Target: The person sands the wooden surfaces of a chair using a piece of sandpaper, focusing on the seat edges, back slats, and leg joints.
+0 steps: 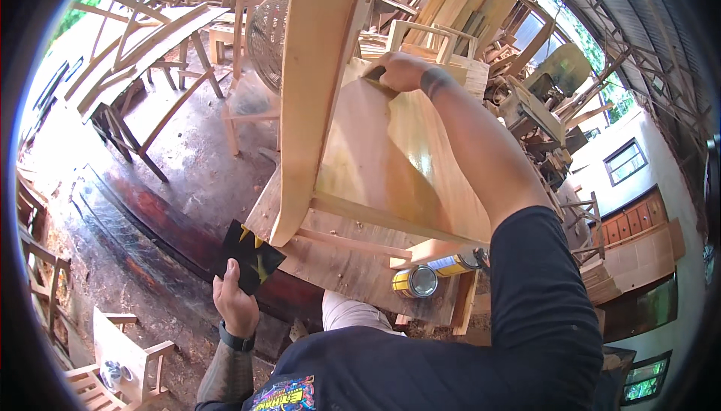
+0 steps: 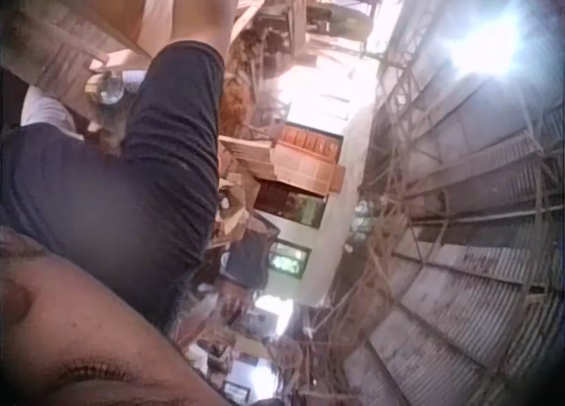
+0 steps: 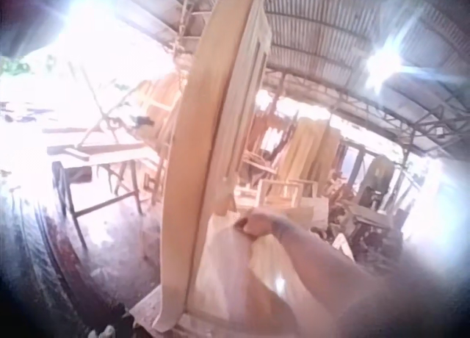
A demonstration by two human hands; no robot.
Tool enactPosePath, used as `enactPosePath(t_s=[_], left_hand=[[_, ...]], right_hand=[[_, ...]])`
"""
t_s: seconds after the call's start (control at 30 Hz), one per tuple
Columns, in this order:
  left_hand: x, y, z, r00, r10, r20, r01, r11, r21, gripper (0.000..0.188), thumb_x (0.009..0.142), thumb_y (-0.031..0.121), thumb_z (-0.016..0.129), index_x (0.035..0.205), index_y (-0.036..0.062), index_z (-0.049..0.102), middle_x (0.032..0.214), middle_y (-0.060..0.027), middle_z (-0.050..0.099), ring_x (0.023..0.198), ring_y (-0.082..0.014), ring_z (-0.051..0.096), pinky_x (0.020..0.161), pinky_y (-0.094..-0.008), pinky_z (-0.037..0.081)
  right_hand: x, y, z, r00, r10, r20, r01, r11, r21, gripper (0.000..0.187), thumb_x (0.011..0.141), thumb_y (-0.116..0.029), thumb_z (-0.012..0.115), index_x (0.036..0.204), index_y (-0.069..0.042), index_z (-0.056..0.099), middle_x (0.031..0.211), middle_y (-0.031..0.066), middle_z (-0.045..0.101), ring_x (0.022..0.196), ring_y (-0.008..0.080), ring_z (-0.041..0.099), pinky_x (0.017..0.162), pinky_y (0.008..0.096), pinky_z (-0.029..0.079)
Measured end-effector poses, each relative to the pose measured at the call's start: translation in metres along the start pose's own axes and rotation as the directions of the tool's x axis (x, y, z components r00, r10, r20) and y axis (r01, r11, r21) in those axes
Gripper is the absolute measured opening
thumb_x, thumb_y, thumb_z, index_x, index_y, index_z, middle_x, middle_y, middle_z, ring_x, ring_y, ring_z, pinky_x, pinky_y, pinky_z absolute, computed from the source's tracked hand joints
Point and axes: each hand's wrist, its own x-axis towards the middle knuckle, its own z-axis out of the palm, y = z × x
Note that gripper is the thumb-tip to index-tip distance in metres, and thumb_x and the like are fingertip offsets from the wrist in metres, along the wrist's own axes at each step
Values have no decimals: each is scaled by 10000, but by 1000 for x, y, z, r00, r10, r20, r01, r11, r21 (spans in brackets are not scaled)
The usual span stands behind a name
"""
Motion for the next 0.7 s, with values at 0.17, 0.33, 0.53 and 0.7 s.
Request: enactPosePath(t_s=[0.17, 0.33, 0.53, 0.7], left_hand=[[-7, -12, -1, 987, 130, 93, -146, 971, 190, 510, 855, -95, 654, 1364, -81, 648, 1163, -242, 761, 1056, -430, 707, 1026, -487, 492], [-8, -5, 18, 953, -292, 78, 293, 827, -480, 467, 899, -77, 643, 1366, -80, 647, 1154, -253, 748, 1077, -383, 725, 966, -440, 542], [-14, -11, 26, 841, -483, 242, 450, 376, -810, 451, 920, -77, 620, 1371, -84, 642, 1168, -260, 734, 1158, -366, 725, 976, -436, 566], [-5, 12, 0, 988, 23, 155, -5, 993, -121, 564, 826, -96, 631, 1390, -89, 628, 1316, -281, 712, 1182, -444, 699, 1055, -487, 527]], right_hand=[[-71, -50, 20, 995, -80, -57, 79, 997, -8, 528, 829, -99, 591, 1320, -160, 773, 1239, 201, 763, 1135, 360, 726, 1029, 440, 560], [-148, -111, 45, 964, -251, -81, 253, 967, 7, 472, 826, -111, 627, 1273, -103, 774, 1251, 215, 747, 1154, 406, 706, 1047, 468, 551], [-225, -149, 68, 932, -322, -165, 337, 939, 68, 391, 892, -171, 637, 1250, -86, 768, 1157, 166, 748, 1080, 388, 712, 965, 495, 565], [-257, -145, 64, 910, -384, -156, 401, 912, 89, 385, 929, -156, 635, 1288, -93, 757, 1159, 164, 744, 1047, 389, 715, 933, 484, 573]])
